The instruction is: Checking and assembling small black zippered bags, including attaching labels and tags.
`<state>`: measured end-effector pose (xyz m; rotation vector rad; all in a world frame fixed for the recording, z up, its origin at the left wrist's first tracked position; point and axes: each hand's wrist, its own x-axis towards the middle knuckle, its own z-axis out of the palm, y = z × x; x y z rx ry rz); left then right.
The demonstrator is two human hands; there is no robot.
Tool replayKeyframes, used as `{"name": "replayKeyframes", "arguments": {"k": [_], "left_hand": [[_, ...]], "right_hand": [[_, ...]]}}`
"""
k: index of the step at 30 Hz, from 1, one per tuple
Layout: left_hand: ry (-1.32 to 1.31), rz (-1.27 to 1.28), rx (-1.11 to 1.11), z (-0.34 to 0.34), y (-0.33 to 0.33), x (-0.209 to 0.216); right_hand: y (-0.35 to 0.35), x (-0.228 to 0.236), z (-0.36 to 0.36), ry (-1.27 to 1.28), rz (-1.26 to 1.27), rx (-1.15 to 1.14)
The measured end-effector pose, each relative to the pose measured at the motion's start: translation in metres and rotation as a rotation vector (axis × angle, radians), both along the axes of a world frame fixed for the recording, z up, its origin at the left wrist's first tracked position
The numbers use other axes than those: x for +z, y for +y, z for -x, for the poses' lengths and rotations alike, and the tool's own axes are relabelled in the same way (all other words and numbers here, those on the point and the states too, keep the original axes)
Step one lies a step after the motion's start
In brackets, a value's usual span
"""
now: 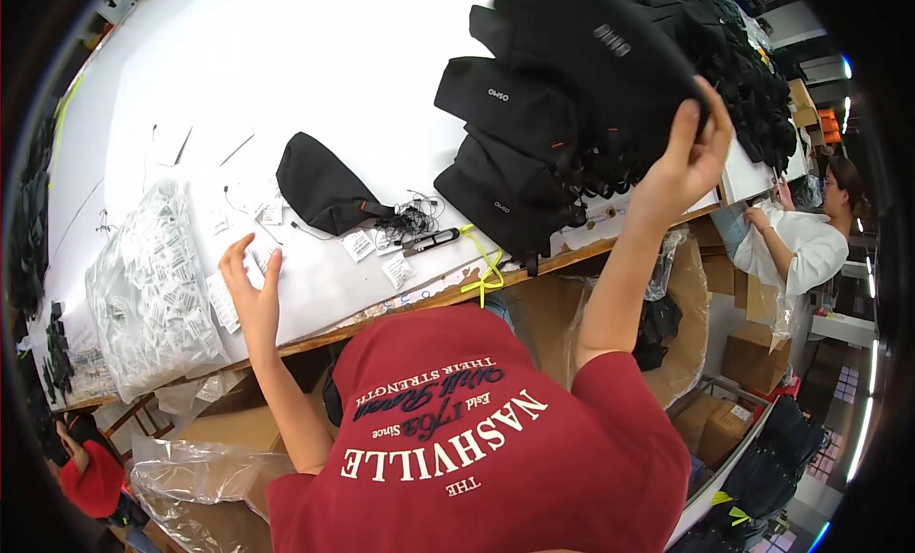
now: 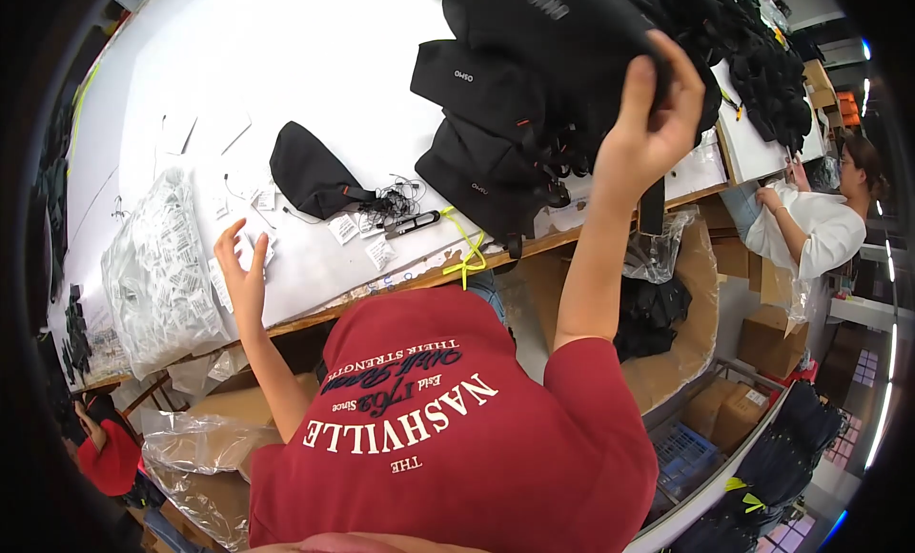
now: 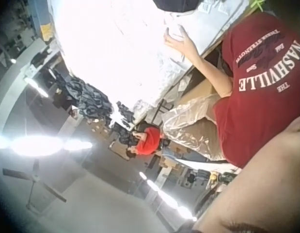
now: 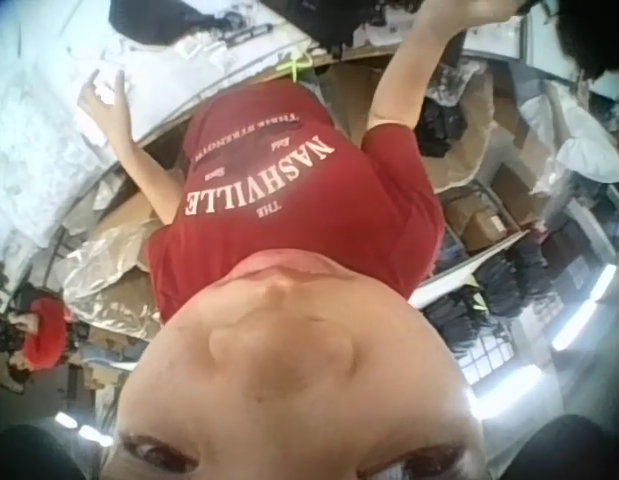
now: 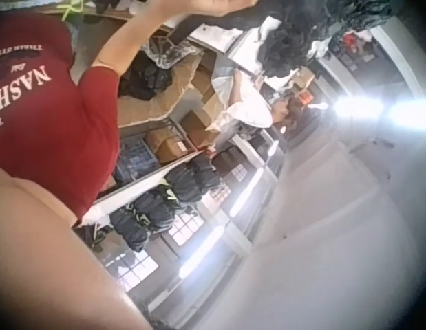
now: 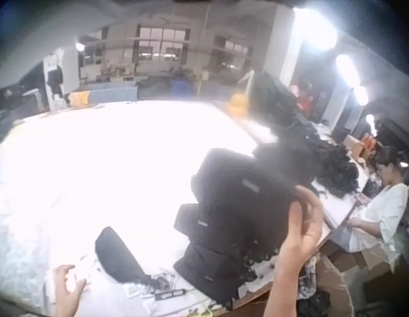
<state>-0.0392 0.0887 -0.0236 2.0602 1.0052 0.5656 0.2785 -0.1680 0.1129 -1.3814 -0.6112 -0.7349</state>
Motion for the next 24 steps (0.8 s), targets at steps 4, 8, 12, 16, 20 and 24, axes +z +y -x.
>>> {"name": "replayKeyframes", "arguments": {"k": [4, 8, 12, 16, 20, 24], "left_hand": [[0.446, -0.317, 0.154, 0.032, 0.008, -0.045], [0.473, -0.374, 0.109, 0.038, 0.009, -0.067], [0.437, -0.339, 0.160, 0.039, 0.015, -0.056], [0.313, -0.254, 0.148, 0.044, 0.024, -0.058], [0.379, -0.367, 0.290, 0.043, 0.024, -0.057], [0.499, -0.239, 0.362, 0.046, 0.028, -0.060]], "right_hand": [[-0.001, -0.001, -0.044, -0.066, 0.477, -0.231], [0.001, -0.021, -0.053, -0.109, 0.988, -0.108], [0.017, -0.025, -0.015, -0.178, 0.816, -0.365], [0.054, -0.039, 0.071, 0.073, 0.655, 0.345], [0.088, -0.124, 0.080, 0.281, 1.185, 0.495], [0.105, -0.181, 0.060, 0.232, 1.425, 0.358]]}}
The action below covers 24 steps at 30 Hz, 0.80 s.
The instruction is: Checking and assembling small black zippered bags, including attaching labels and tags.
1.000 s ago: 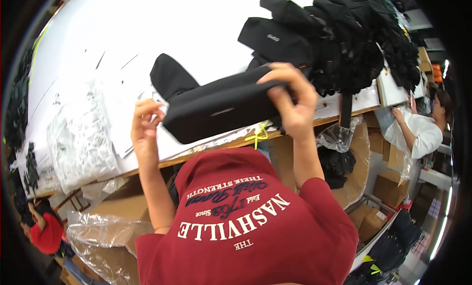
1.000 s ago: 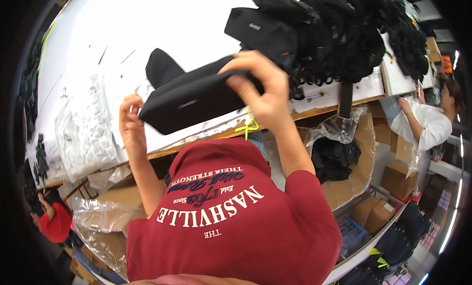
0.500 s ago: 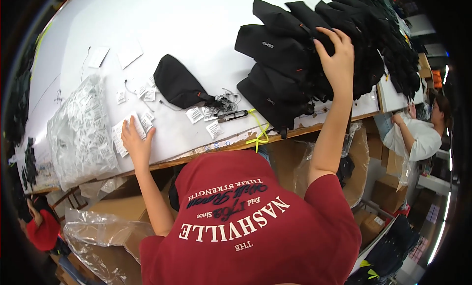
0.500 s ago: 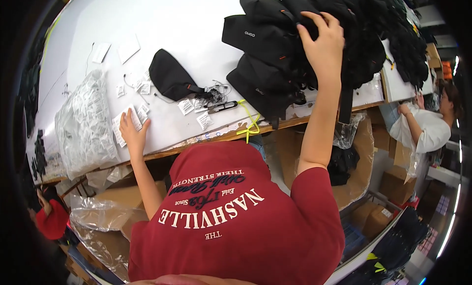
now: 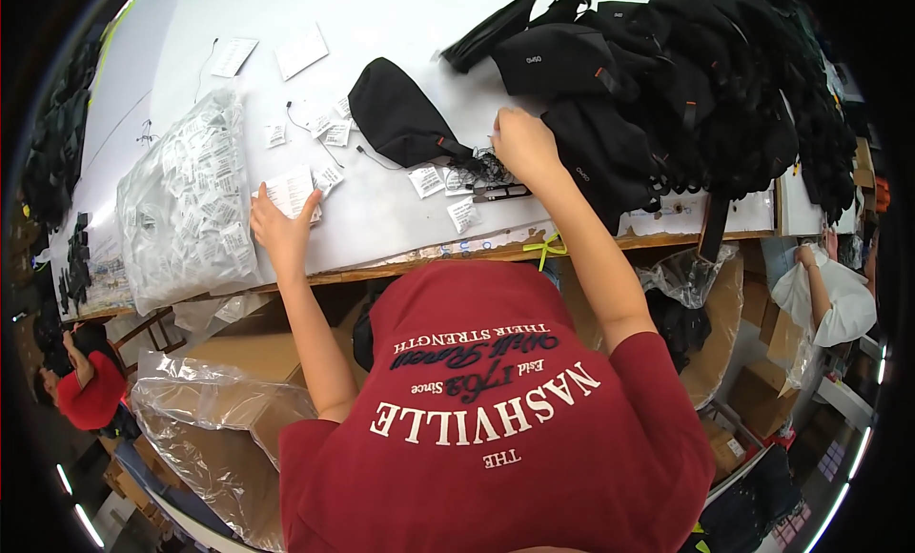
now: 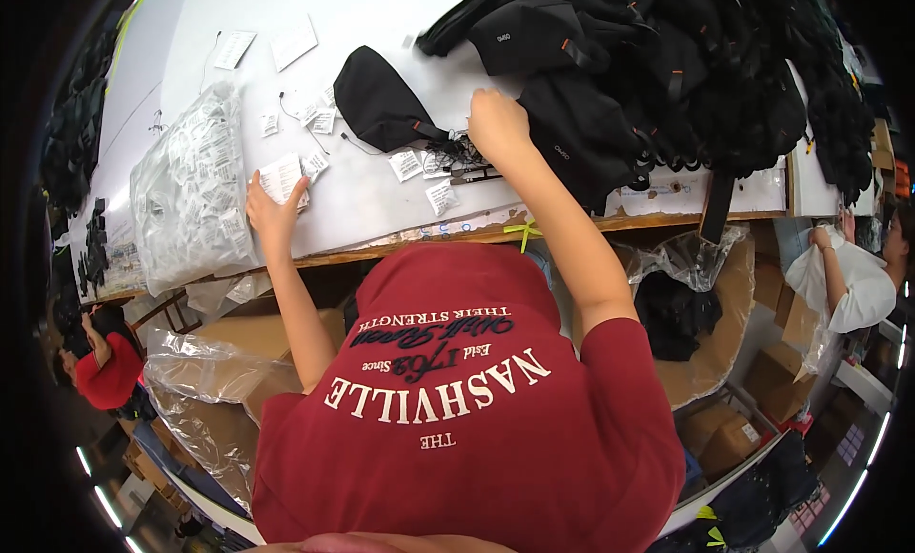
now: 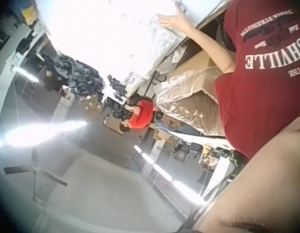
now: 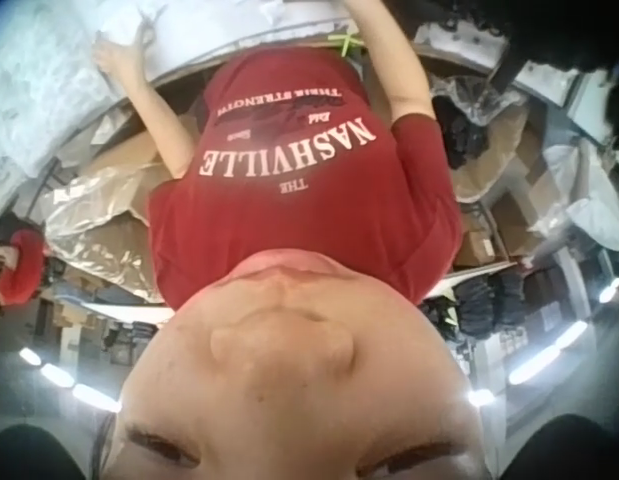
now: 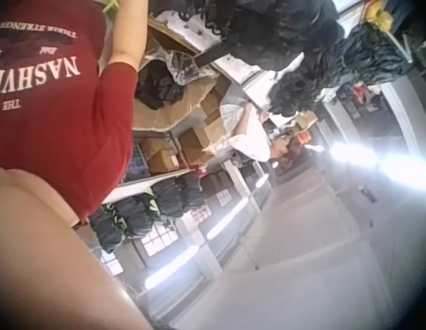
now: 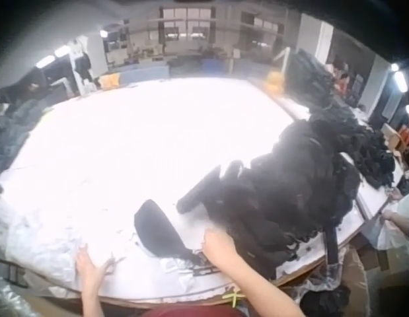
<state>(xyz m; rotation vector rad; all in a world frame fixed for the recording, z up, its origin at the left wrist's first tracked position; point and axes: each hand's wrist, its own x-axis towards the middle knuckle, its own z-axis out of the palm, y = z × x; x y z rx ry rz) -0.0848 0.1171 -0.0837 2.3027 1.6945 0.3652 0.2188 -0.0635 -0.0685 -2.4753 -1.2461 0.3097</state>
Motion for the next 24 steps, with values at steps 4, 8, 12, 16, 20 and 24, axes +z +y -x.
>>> {"name": "replayKeyframes", "arguments": {"k": [4, 8, 12, 16, 20, 24], "left_hand": [[-0.106, 0.030, -0.033, 0.003, 0.000, 0.000], [-0.179, 0.058, -0.014, 0.006, 0.000, 0.008], [-0.318, 0.119, -0.008, 0.009, 0.005, 0.010], [-0.314, 0.110, -0.018, 0.010, 0.007, 0.008], [-0.305, 0.122, -0.010, 0.009, 0.011, 0.001], [-0.358, 0.106, -0.007, 0.009, 0.016, -0.001]], "right_hand": [[0.001, -0.004, -0.001, -0.090, 0.148, 0.082], [0.002, 0.000, 0.002, -0.068, 0.048, 0.043], [-0.002, 0.042, 0.006, 0.080, -0.277, -0.019], [-0.006, 0.087, 0.005, 0.126, -0.447, -0.040], [-0.010, 0.114, 0.002, 0.142, -0.771, 0.003], [-0.006, 0.126, -0.001, 0.676, -1.085, -0.031]]}}
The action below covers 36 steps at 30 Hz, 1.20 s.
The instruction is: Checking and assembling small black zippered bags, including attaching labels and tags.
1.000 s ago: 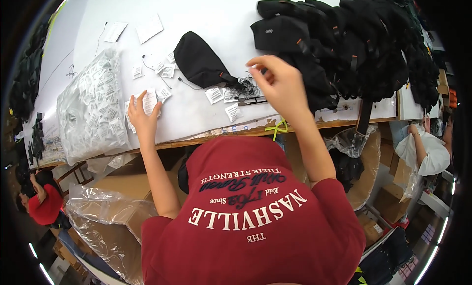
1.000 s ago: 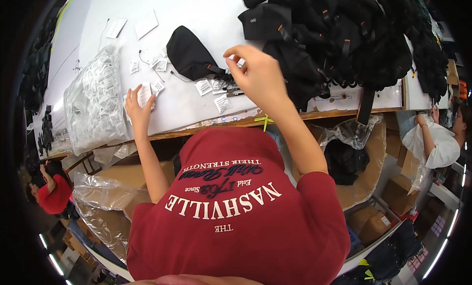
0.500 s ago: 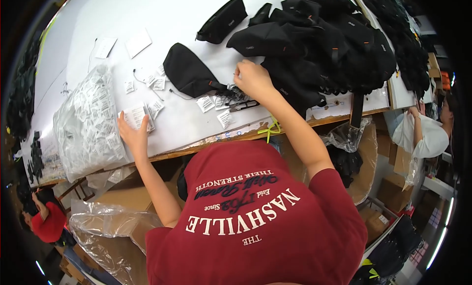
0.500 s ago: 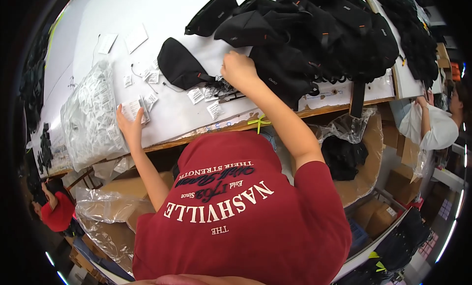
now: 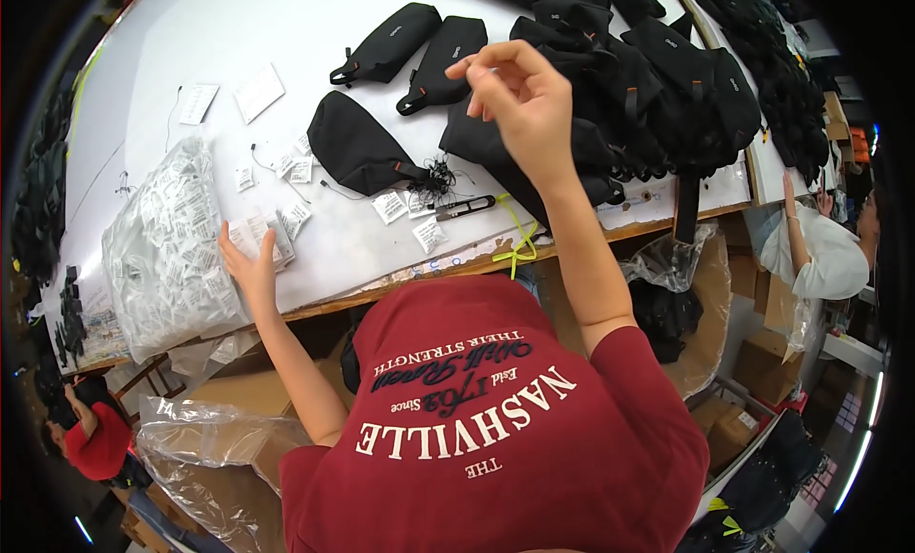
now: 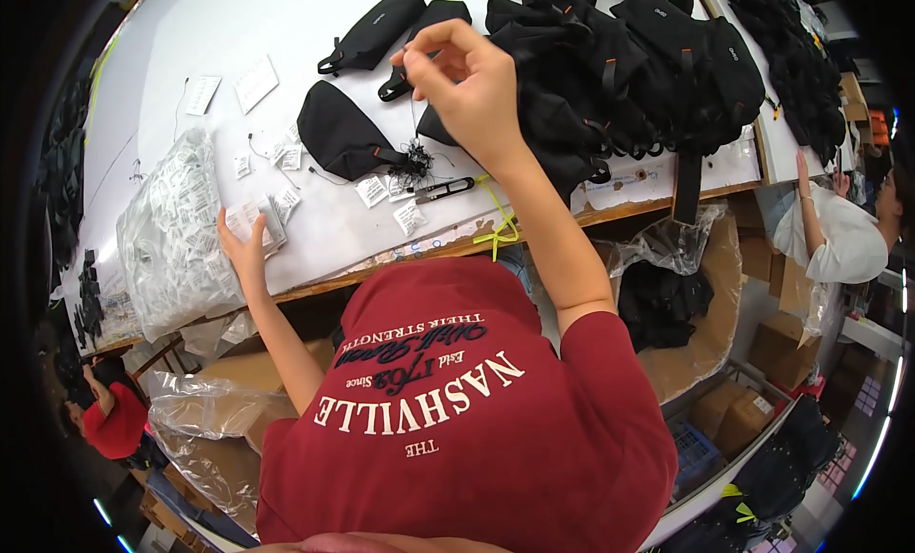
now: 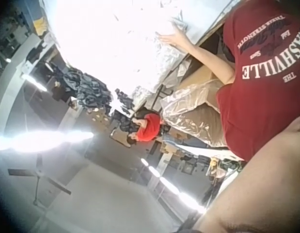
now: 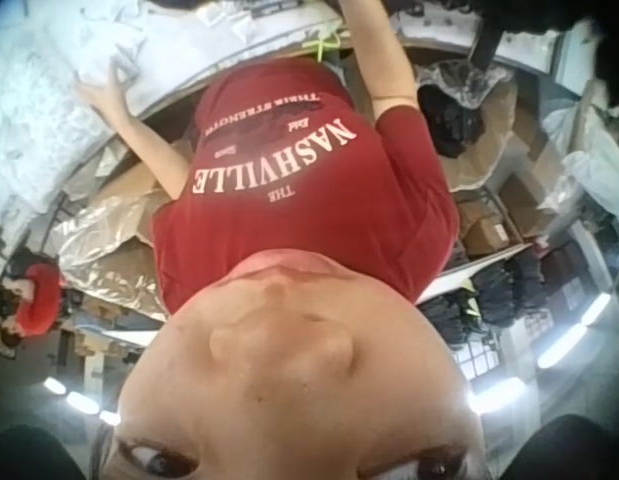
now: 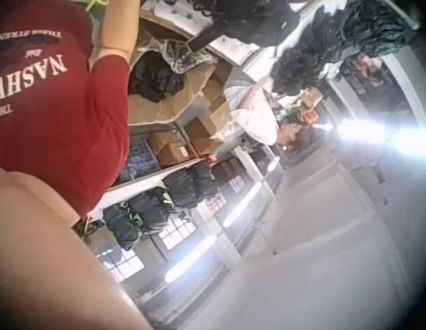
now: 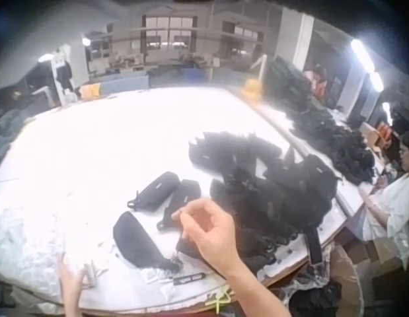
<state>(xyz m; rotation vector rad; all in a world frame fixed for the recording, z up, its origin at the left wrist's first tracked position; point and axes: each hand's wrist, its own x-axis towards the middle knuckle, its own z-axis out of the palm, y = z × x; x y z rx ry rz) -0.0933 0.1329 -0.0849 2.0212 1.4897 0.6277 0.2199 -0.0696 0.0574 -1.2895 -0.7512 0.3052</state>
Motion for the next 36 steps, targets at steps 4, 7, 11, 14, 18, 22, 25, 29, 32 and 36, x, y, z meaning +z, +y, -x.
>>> {"name": "replayKeyframes", "arguments": {"k": [4, 7, 11, 14, 18, 22, 25, 29, 32, 36], "left_hand": [[-0.103, -0.062, 0.066, -0.007, -0.011, 0.030], [-0.464, 0.037, 0.113, -0.022, -0.025, 0.055], [-0.975, 0.329, -0.066, -0.046, -0.055, 0.089], [-1.101, 0.463, -0.277, -0.068, -0.084, 0.106], [-1.037, 0.555, -0.441, -0.084, -0.114, 0.120], [-1.028, 0.513, -0.433, -0.088, -0.124, 0.122], [-1.010, 0.424, -0.481, -0.088, -0.125, 0.123], [-0.973, 0.243, -0.538, -0.087, -0.129, 0.125], [-0.943, 0.199, -0.595, -0.085, -0.128, 0.123], [-0.982, 0.246, -0.492, -0.087, -0.133, 0.127]], "right_hand": [[-0.007, 0.008, -0.014, 0.487, -0.045, 0.344], [-0.007, 0.007, 0.001, 0.388, 0.091, 0.286], [-0.003, 0.006, 0.026, 0.064, 0.098, 0.081], [-0.008, 0.013, 0.038, -0.185, 0.283, 0.226], [-0.007, 0.006, 0.065, -0.385, 0.234, 0.265], [-0.006, 0.000, 0.074, -0.546, 0.120, 0.184], [-0.007, -0.003, 0.075, -0.587, 0.100, 0.147], [-0.008, -0.006, 0.076, -0.632, 0.081, 0.105], [-0.012, -0.006, 0.076, -0.608, 0.089, 0.071], [-0.017, -0.009, 0.077, -0.598, 0.079, 0.086]]}}
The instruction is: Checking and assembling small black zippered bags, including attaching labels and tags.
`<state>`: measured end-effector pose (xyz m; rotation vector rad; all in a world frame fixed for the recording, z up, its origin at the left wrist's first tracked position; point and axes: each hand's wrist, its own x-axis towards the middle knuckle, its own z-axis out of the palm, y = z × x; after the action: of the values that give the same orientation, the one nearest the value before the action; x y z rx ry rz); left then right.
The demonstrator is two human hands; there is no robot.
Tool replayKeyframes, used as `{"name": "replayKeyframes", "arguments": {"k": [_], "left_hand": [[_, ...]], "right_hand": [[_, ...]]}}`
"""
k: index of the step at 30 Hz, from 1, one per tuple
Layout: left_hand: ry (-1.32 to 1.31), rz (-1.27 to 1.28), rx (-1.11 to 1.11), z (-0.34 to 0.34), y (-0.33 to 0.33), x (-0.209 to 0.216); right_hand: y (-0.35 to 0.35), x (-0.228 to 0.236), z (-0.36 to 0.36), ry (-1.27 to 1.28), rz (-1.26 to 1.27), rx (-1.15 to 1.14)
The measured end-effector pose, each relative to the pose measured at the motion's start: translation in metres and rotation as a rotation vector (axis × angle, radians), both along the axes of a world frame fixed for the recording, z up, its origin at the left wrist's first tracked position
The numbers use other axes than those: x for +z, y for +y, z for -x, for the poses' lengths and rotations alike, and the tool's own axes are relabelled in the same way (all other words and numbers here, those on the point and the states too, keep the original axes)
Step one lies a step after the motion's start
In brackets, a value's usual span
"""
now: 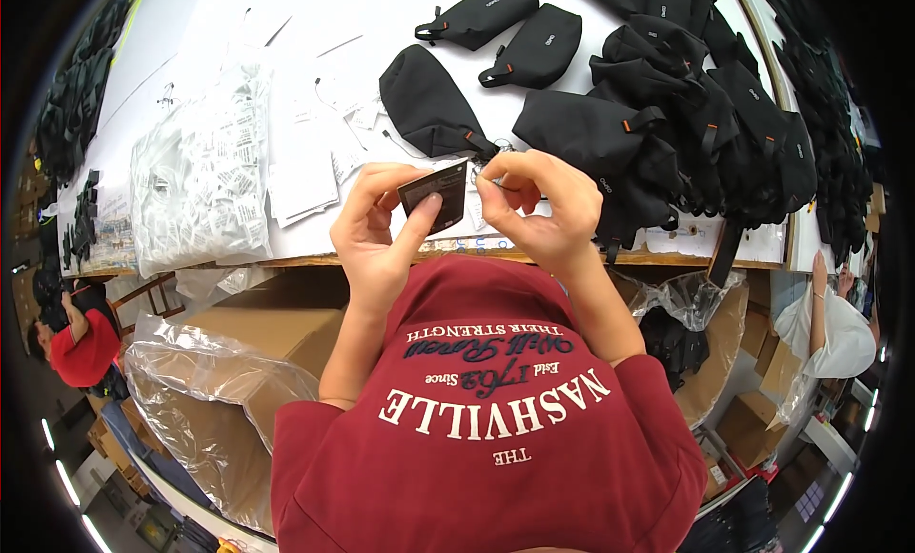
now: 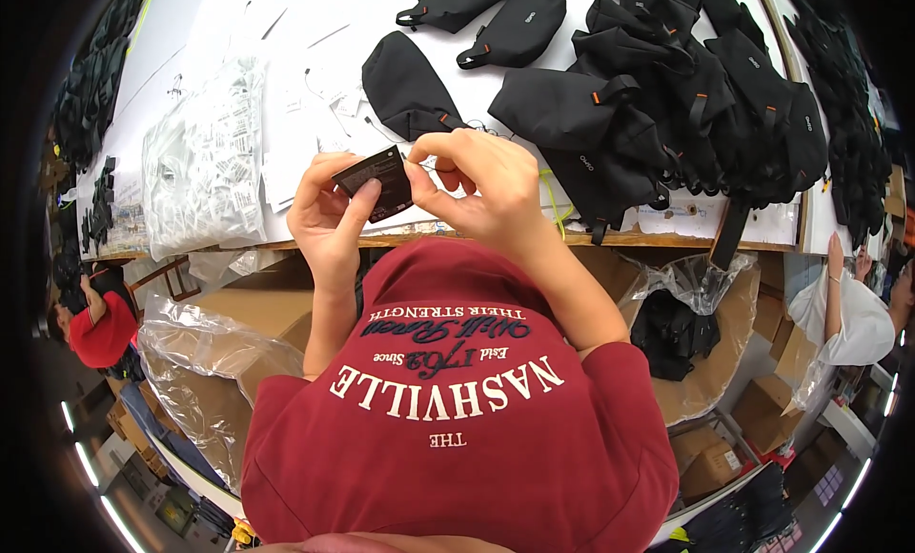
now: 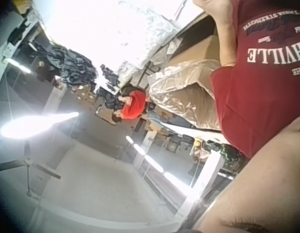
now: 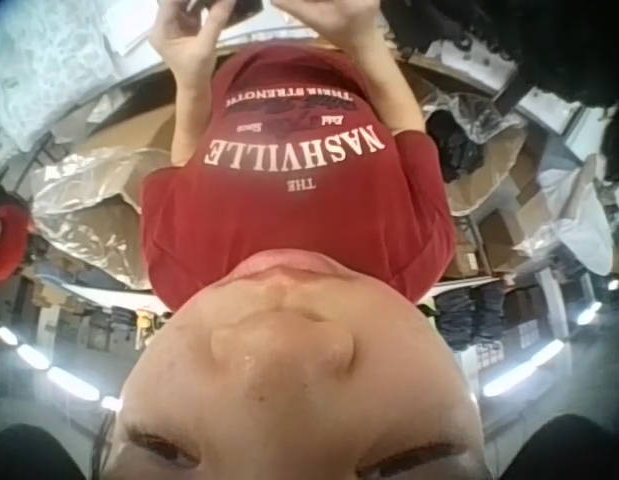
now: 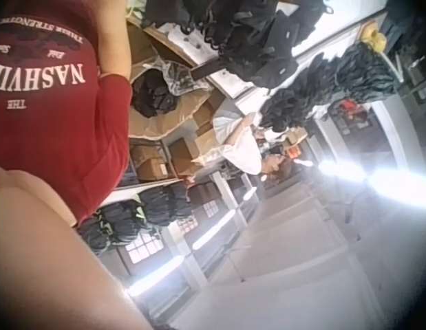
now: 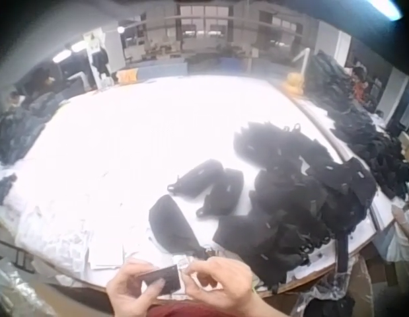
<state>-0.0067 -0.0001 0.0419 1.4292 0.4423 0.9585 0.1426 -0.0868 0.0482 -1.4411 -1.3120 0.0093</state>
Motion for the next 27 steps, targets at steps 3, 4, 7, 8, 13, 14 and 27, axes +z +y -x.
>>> {"name": "replayKeyframes", "arguments": {"k": [3, 4, 7, 8, 13, 14, 27], "left_hand": [[0.027, 0.007, 0.008, -0.002, 0.000, 0.000], [0.024, -0.015, -0.017, -0.001, 0.000, -0.001], [0.018, -0.054, -0.034, -0.001, -0.002, -0.001], [0.015, -0.071, -0.027, -0.001, -0.002, 0.000], [0.029, -0.179, -0.067, 0.001, 0.001, 0.003], [0.027, -0.205, -0.080, 0.001, 0.001, 0.003], [0.004, -0.304, -0.039, -0.001, -0.006, 0.003]], "right_hand": [[0.001, -0.001, 0.001, 0.016, -0.004, 0.014], [0.003, -0.001, 0.003, 0.034, -0.024, 0.004], [0.002, 0.001, 0.004, 0.049, -0.028, -0.003], [0.001, 0.002, 0.004, 0.045, -0.014, 0.001], [-0.010, 0.002, 0.005, 0.373, 0.070, 0.080], [-0.012, 0.001, 0.003, 0.356, 0.072, 0.111], [-0.022, 0.002, 0.000, 0.216, -0.013, 0.120]]}}
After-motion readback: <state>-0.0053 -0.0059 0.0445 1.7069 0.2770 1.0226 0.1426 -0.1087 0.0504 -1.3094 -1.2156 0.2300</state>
